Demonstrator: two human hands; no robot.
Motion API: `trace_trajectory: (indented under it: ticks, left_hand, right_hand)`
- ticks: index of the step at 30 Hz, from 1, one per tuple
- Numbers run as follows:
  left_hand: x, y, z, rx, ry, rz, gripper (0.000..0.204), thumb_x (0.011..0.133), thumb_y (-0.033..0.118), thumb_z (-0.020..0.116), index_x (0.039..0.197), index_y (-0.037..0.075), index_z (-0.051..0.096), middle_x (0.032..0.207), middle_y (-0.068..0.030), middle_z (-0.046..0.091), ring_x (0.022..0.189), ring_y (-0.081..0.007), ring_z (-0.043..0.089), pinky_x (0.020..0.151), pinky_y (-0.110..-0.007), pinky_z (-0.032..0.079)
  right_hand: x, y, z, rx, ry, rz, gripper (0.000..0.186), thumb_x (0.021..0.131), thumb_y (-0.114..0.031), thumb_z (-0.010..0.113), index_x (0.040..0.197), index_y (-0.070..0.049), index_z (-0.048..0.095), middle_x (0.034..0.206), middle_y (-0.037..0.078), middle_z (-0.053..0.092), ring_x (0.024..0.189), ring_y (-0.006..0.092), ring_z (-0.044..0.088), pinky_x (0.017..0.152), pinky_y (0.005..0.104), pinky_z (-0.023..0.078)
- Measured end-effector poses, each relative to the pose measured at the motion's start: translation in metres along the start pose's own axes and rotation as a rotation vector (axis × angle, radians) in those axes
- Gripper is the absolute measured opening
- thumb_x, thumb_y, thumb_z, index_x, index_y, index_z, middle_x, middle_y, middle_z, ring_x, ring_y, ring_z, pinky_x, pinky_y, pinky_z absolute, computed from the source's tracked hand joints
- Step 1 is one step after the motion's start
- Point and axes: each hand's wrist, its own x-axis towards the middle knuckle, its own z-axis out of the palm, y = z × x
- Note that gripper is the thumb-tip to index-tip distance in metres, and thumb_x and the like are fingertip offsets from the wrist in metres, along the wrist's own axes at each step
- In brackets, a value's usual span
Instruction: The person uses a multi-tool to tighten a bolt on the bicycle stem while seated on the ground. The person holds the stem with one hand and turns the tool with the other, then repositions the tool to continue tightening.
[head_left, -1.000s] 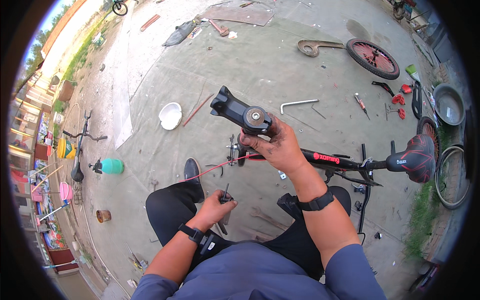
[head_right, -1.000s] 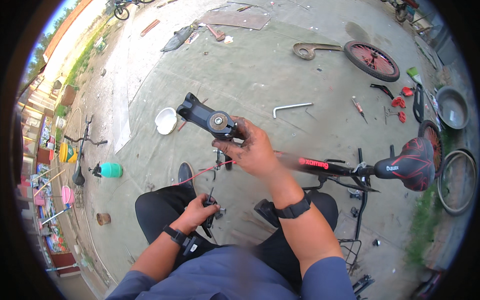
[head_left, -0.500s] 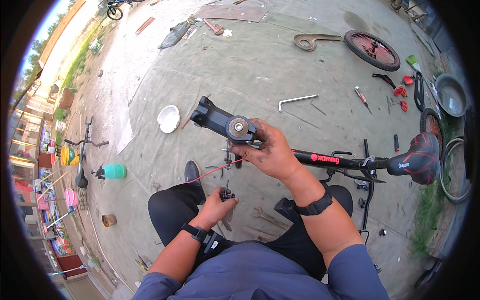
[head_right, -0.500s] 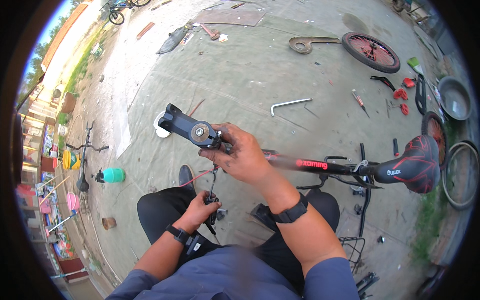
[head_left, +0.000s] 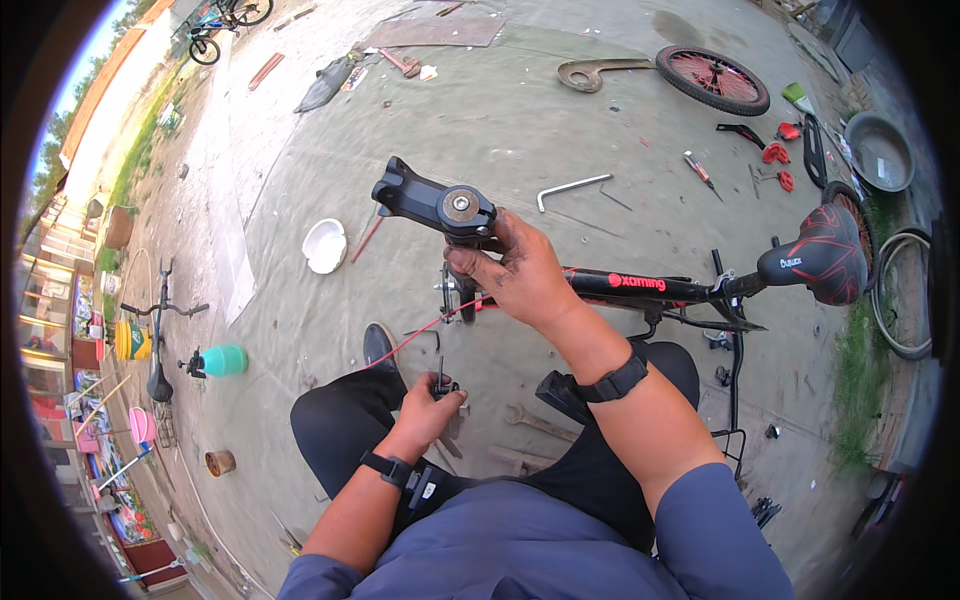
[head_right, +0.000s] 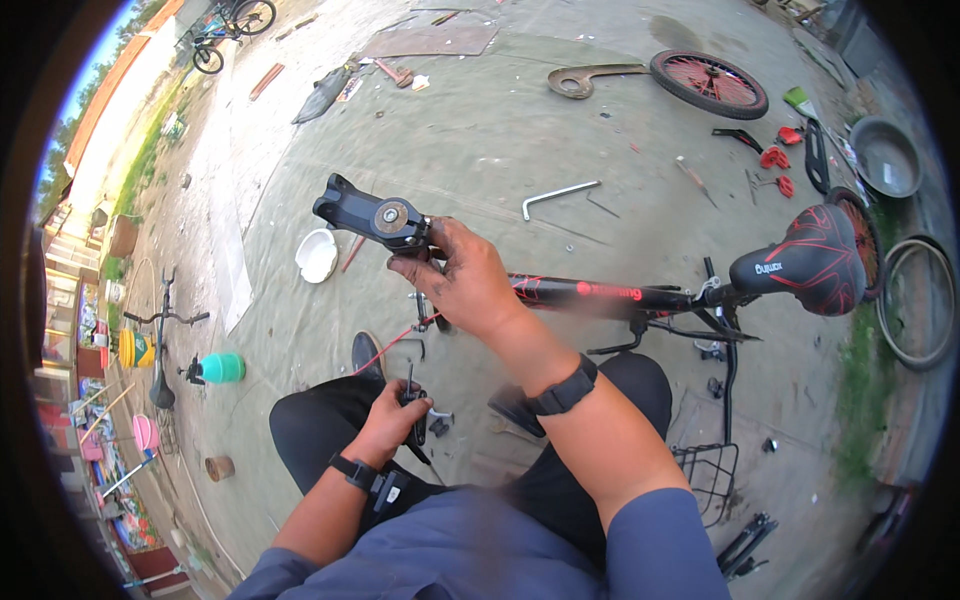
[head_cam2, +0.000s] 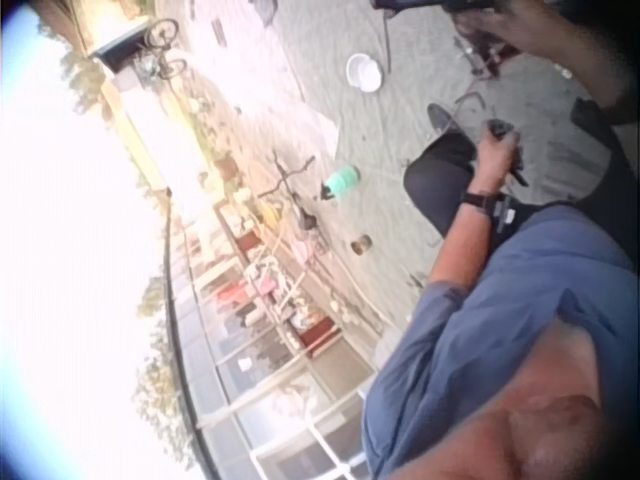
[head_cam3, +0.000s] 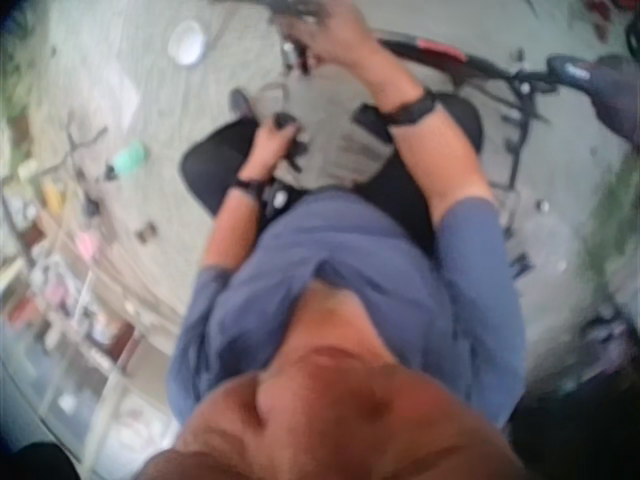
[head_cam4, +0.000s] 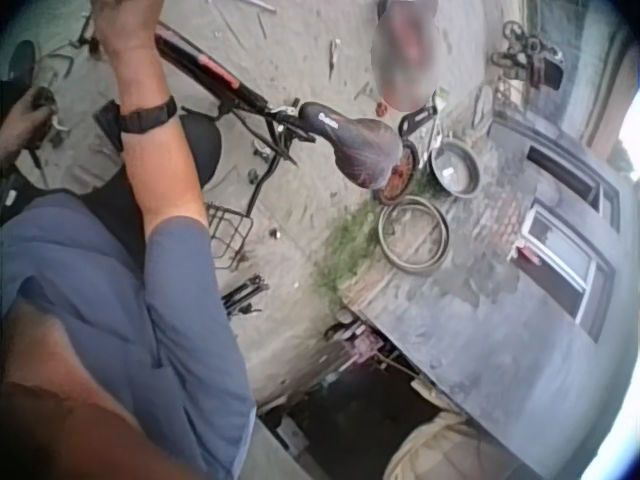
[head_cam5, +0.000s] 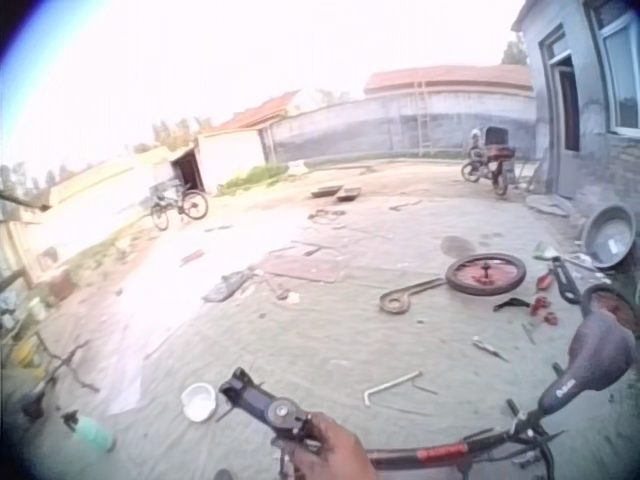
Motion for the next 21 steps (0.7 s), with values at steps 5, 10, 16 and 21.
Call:
trace_trajectory:
  ticks: [5, 10, 16, 21]
  left_hand:
    - [-0.003, -0.011, -0.005, -0.018, 0.021, 0.024, 0.042, 0.089, 0.015, 0.079, 0.120, -0.004, 0.058, 0.094, -0.0068, 0.064, 0.080, -0.0125, 0.061, 0.069, -0.028, 0.051]
    - [-0.001, -0.022, -0.010, 0.021, 0.033, 0.050, 0.045, 0.089, 0.014, 0.079, 0.122, -0.005, 0.057, 0.096, -0.0077, 0.064, 0.083, -0.0134, 0.063, 0.070, -0.028, 0.052]
    - [-0.006, -0.017, -0.012, -0.057, 0.033, 0.070, 0.062, 0.086, 0.009, 0.081, 0.135, -0.005, 0.046, 0.102, -0.0091, 0.063, 0.087, -0.0149, 0.063, 0.072, -0.028, 0.053]
    - [-0.020, 0.007, -0.014, -0.238, -0.005, 0.122, 0.065, 0.087, 0.010, 0.080, 0.140, -0.003, 0.046, 0.107, -0.0074, 0.062, 0.090, -0.0119, 0.060, 0.075, -0.029, 0.053]
  right_hand:
    - [0.002, 0.010, 0.000, 0.002, -0.002, 0.041, 0.034, 0.088, -0.014, 0.084, 0.112, 0.001, 0.064, 0.097, 0.009, 0.076, 0.081, 0.0120, 0.066, 0.075, 0.0303, 0.054]
    - [0.003, 0.010, 0.002, 0.012, 0.005, 0.061, 0.035, 0.088, -0.015, 0.084, 0.112, 0.001, 0.065, 0.098, 0.008, 0.077, 0.082, 0.0118, 0.067, 0.076, 0.0293, 0.054]
    - [0.002, 0.011, 0.002, 0.024, 0.005, 0.073, 0.035, 0.088, -0.016, 0.084, 0.112, 0.001, 0.065, 0.099, 0.009, 0.077, 0.081, 0.0119, 0.066, 0.075, 0.0302, 0.054]
    - [0.004, 0.006, -0.001, -0.019, -0.002, 0.095, 0.037, 0.086, -0.017, 0.085, 0.113, -0.001, 0.065, 0.098, 0.009, 0.076, 0.079, 0.0130, 0.065, 0.073, 0.0306, 0.054]
